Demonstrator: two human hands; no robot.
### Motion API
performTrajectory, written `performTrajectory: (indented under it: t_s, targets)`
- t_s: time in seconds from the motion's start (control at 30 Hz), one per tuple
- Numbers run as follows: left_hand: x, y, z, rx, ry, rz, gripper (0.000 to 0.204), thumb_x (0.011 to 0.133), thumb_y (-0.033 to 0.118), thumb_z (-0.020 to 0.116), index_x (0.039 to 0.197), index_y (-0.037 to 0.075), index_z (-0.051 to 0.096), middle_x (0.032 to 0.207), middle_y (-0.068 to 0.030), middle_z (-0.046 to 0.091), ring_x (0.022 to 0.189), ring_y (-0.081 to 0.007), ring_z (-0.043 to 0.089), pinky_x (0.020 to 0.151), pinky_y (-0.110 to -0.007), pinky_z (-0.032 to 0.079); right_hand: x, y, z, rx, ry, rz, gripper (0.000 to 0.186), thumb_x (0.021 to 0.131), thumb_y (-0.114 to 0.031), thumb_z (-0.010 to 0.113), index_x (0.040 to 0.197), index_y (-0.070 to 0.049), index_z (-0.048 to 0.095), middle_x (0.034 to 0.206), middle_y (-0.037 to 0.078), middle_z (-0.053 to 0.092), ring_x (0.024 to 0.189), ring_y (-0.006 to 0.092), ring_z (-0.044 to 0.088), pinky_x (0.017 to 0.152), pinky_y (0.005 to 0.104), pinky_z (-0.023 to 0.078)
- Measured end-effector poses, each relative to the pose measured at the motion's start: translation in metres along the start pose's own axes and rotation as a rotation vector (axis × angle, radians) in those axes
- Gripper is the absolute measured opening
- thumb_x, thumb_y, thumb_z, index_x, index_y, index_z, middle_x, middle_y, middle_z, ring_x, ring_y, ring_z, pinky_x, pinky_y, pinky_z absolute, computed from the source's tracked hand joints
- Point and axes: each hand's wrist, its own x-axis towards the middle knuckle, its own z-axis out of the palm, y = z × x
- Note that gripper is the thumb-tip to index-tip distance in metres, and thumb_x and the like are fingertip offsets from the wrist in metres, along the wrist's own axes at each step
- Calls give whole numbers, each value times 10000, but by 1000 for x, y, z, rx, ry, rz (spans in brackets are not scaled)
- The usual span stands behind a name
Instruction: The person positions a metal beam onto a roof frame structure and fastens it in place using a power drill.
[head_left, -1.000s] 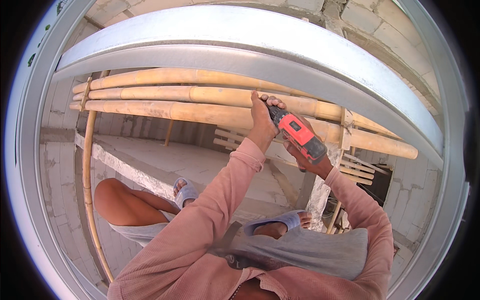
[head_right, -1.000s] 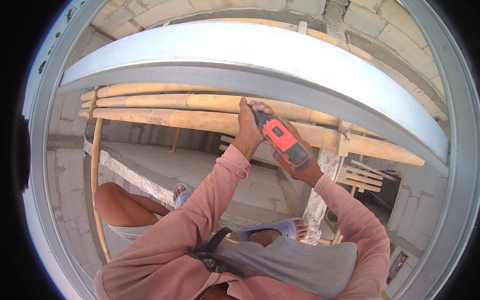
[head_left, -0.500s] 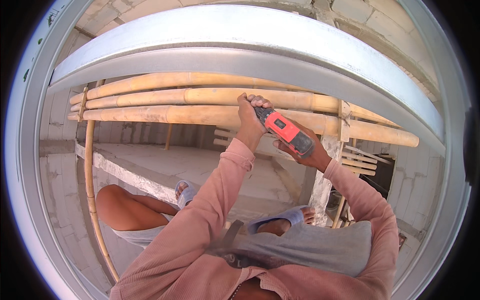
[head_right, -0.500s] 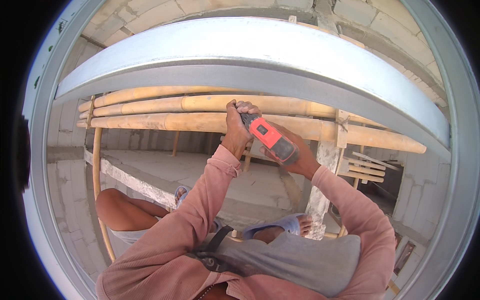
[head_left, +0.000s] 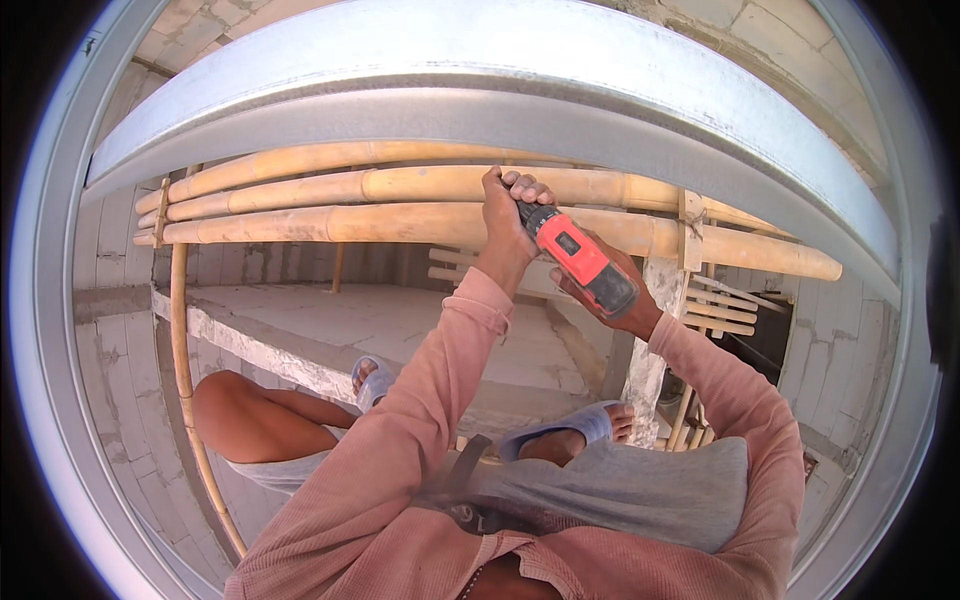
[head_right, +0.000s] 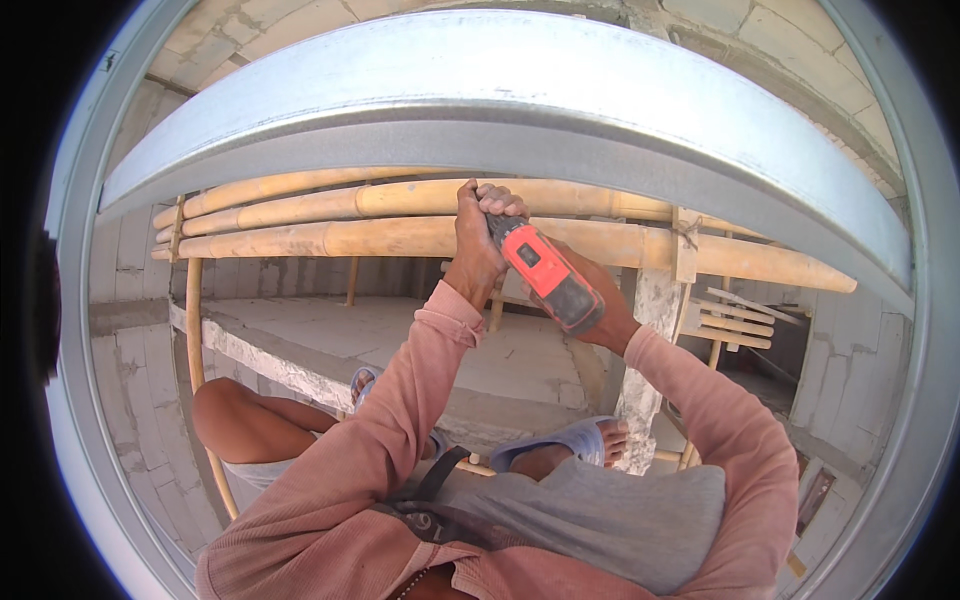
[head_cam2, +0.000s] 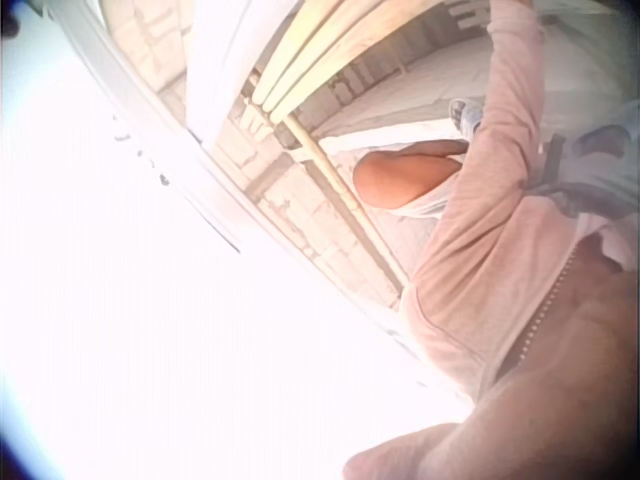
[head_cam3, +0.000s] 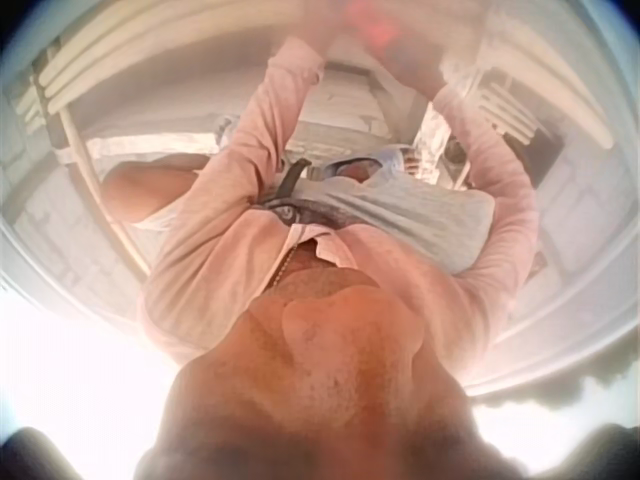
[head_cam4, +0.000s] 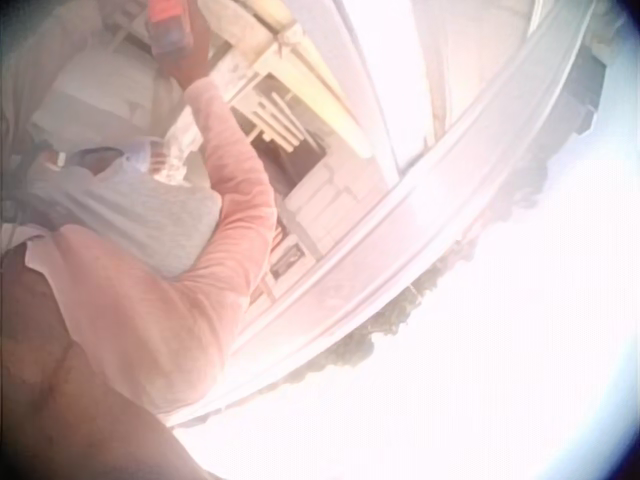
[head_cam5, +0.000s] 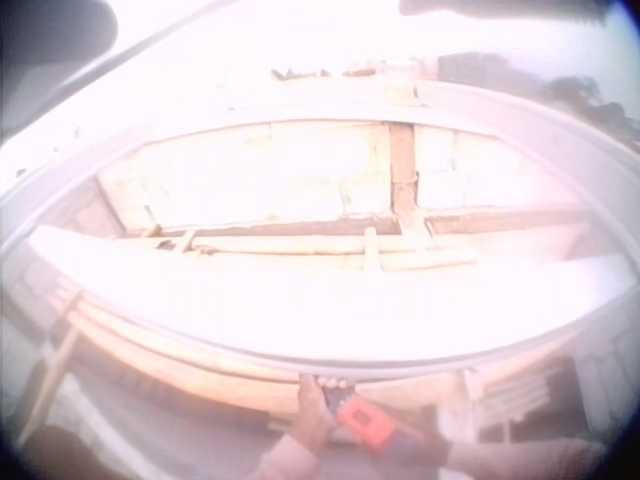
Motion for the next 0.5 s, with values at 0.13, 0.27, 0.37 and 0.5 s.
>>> performTrajectory:
  t_s: [0.13,0.27,0.37,0.5]
  targets:
    - [-3,-7,6,138,112,94,363,1083,372,473,796,149,459,609,12,420,549,-151,464,558,-322,464,-4,9,-4,-20,7,-36,587,945,-297,750,1438,-79,519,1336,160,635,1175,371,649,995,432,520]
    - [-9,-10,7,379,233,88,405,1107,460,431,881,123,442,661,-35,459,577,-189,497,571,-355,501,-11,10,-13,-186,-21,-85,748,820,-233,793,1480,-97,470,1282,136,637,1139,355,656,911,435,551]
    - [-8,-9,5,482,244,74,407,1109,468,425,901,118,429,691,-54,481,601,-200,520,583,-366,523,-7,10,-17,-393,-67,-71,736,821,-236,770,1480,-102,472,1177,109,646,1073,331,672,845,444,554]
    - [-5,-5,4,693,262,68,379,1114,447,418,924,119,424,706,-62,495,625,-204,536,584,-377,538,4,7,-24,-788,-66,-244,653,882,-178,682,1492,-104,460,1087,84,634,1010,293,681,825,449,541]
